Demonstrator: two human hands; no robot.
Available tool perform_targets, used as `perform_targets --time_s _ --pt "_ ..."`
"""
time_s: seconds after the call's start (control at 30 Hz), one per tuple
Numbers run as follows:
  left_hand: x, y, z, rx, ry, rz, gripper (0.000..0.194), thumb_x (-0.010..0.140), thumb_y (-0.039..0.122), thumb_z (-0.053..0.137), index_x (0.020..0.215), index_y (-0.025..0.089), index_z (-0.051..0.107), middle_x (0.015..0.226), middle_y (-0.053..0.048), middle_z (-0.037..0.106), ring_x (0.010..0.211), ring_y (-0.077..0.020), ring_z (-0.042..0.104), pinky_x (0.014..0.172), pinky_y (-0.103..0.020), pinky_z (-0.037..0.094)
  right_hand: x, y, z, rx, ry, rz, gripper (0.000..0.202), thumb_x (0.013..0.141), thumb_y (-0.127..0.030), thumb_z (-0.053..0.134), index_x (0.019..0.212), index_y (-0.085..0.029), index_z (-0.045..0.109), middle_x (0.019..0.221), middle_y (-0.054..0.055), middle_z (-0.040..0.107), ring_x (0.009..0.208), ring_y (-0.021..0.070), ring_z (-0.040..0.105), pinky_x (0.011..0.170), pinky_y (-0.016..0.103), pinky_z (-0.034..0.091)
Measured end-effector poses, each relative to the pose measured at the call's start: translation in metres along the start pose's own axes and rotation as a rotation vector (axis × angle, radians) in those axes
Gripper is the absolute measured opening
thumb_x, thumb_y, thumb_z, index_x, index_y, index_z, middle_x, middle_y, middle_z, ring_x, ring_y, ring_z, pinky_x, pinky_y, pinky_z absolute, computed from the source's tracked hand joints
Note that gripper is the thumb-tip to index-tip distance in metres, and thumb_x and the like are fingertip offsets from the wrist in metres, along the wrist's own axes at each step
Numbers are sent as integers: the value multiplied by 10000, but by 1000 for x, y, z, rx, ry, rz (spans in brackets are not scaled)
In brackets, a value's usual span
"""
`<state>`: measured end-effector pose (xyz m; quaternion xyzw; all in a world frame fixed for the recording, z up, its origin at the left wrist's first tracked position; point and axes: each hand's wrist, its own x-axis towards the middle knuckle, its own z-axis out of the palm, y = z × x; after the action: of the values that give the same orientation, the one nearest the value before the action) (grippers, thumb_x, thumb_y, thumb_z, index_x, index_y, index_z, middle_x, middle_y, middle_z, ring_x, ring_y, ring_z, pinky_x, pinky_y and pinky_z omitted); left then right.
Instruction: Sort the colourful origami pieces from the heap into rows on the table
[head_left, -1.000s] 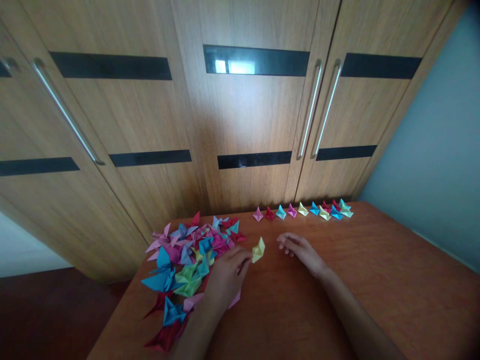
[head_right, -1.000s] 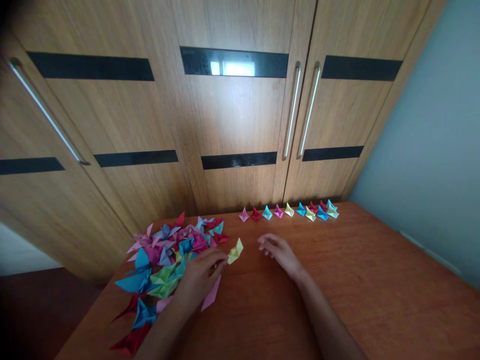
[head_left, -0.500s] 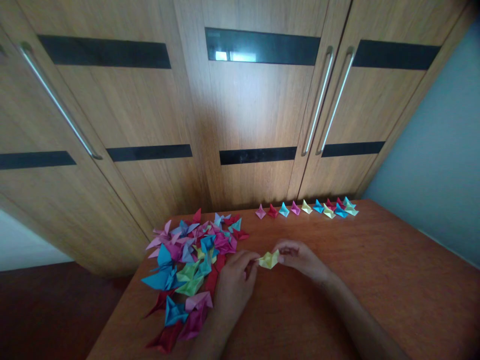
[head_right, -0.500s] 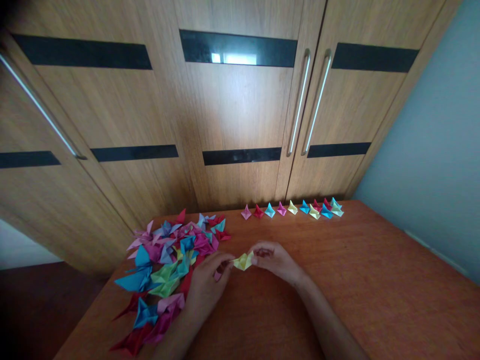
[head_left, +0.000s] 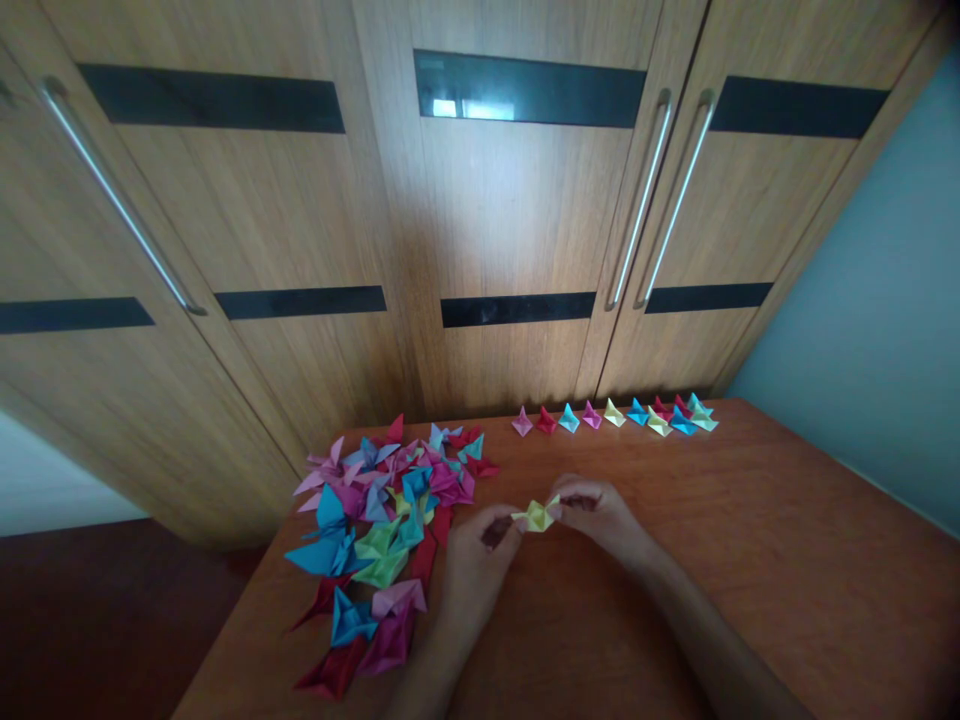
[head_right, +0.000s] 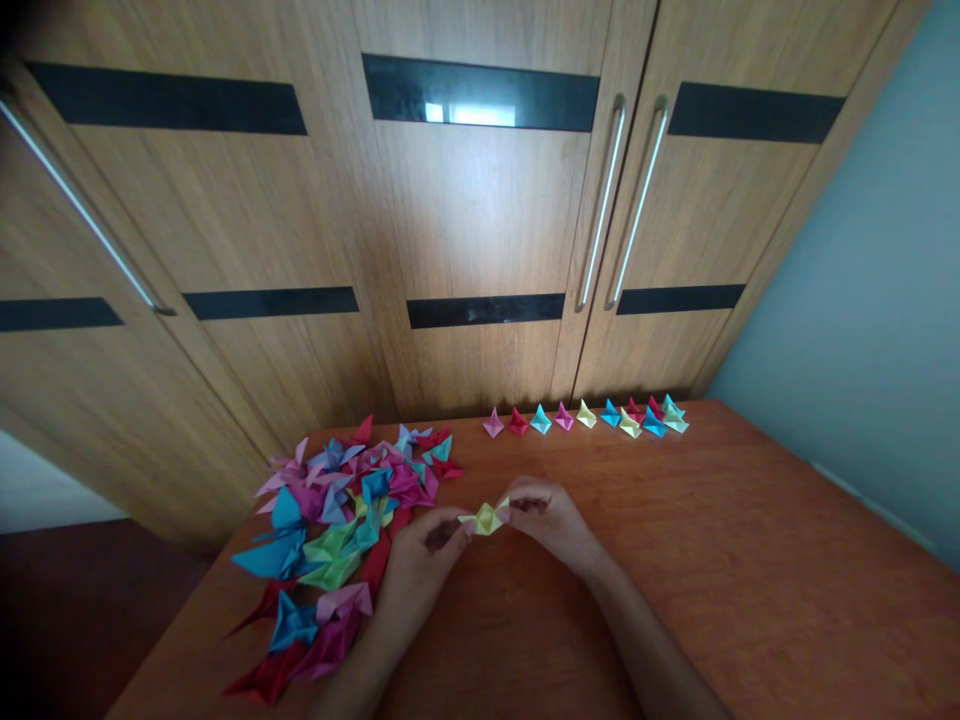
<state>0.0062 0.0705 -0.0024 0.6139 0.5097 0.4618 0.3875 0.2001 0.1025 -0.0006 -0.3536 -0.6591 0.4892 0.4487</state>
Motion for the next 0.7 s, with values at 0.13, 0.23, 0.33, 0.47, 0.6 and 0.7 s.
perform_targets --time_s 0.13,0.23,0.33,0.47,0.6,0.7 --pt "-2 2 0 -17 22 -7 167 779 302 580 804 170 679 756 -33 701 708 -171 642 649 -244 494 -2 5 -1 -10 -20 31 205 725 -382 683 774 -183 670 783 19 590 701 125 529 630 242 417" --pt "-4 5 4 -99 12 -27 178 780 309 576 837 166 665 797 -39 699 730 -169 642 686 -258 498 -3 5 -6 -40 -32 66 234 710 -399 689 753 -171 663 756 15 596 684 122 528 621 239 411" --pt "-7 2 14 -246 -1 -114 228 785 305 558 947 156 618 830 -52 696 692 -156 639 643 -253 502 -4 3 -22 -80 23 106 252 707 -409 685 763 -166 653 758 17 610 705 133 539 643 242 417" --pt "-15 -6 32 -306 -117 -191 209 804 278 509 940 145 596 774 -51 688 620 -132 615 577 -229 478 -8 17 -67 -191 393 128 303 722 -458 647 795 -165 625 672 -2 582 631 122 510 595 227 397" --pt "-21 -11 42 -201 -255 -145 197 823 232 454 887 144 618 727 -41 672 596 -125 596 574 -225 456 -19 49 -125 -445 808 249 398 731 -534 574 822 -149 617 692 35 612 636 166 546 565 247 391" --pt "-24 -10 41 -54 -282 -47 208 823 199 449 891 167 642 736 -27 676 643 -131 606 631 -234 451 -25 67 -157 -801 835 475 347 743 -491 550 852 -177 649 790 69 662 799 246 605 656 291 416"
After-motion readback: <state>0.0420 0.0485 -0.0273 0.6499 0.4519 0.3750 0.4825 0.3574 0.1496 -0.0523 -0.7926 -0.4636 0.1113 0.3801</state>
